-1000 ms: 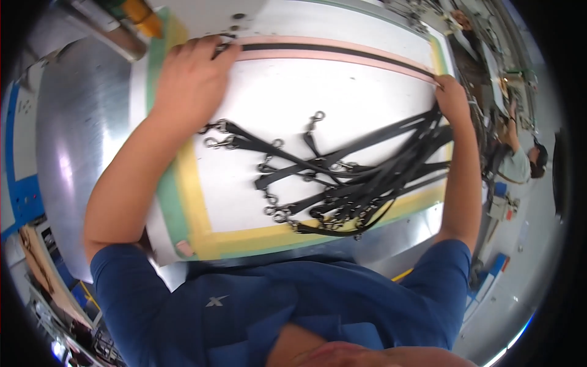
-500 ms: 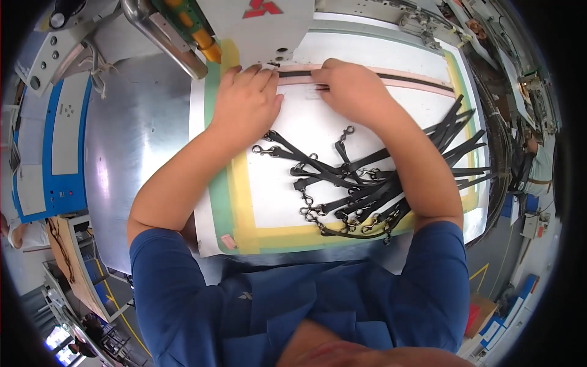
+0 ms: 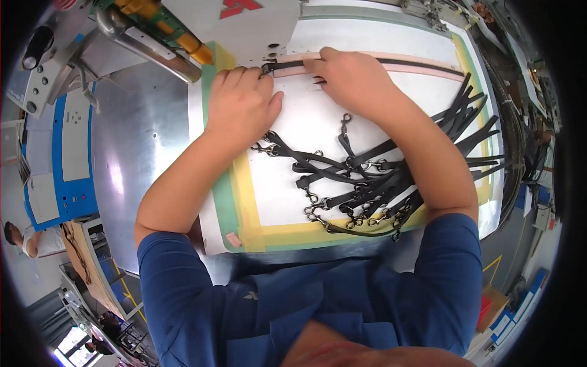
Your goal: Sewing reinforcement or decorative patterns onto leather straps using an industrial sewing machine.
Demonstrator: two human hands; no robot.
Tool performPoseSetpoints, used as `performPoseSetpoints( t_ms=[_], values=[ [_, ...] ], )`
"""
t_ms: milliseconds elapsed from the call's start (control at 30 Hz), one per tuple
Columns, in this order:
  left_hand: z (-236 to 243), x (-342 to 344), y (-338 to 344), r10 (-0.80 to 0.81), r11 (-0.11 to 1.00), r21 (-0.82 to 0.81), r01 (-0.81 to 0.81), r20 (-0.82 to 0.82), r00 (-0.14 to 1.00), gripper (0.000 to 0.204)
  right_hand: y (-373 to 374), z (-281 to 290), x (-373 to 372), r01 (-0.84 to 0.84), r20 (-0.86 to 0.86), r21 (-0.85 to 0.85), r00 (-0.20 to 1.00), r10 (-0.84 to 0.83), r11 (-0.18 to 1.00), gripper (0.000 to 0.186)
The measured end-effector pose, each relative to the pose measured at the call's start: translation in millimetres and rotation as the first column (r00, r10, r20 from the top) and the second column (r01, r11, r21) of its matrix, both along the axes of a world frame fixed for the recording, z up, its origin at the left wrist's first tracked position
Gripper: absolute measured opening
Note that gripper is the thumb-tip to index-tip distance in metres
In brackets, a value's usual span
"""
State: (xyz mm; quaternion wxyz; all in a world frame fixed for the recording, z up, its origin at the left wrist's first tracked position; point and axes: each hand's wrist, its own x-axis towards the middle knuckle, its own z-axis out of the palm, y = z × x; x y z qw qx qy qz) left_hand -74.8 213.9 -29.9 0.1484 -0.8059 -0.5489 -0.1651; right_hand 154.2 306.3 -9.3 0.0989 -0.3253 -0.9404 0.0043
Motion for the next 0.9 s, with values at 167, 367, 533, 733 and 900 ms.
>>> performPoseSetpoints(
  t_ms=[167,367,533,733,900],
  values=[
    [0.7,0.4,0.8,-0.022,0.999,0.041,0.021,0.01,1.0,0.044,-0.3,-4.1,-2.1,-0.016,-0.018,0.023,1.0,0.017,1.0,0.026],
    [-3.5,-0.4,4.0,0.021,0.999,-0.029,-0.021,-0.019,1.0,0.052,-0.1,-4.3,-1.7,-0.007,-0.033,0.018,0.999,0.008,1.0,0.023],
    [-4.4,2.8,4.2,0.041,0.995,-0.089,-0.04,0.007,0.999,0.051,-1.8,-5.3,-0.9,-0.01,-0.041,0.04,0.999,0.012,0.999,0.021],
    [-3.0,5.6,6.0,0.058,0.99,-0.128,-0.057,-0.002,0.998,0.052,-1.1,-5.9,-1.2,0.011,-0.029,0.03,1.0,-0.01,0.999,0.019],
    [-3.3,6.3,5.9,0.074,0.989,-0.124,-0.076,-0.02,0.997,0.052,-2.8,-4.7,-0.6,-0.003,-0.057,0.042,0.998,0.005,0.999,0.021]
  ],
)
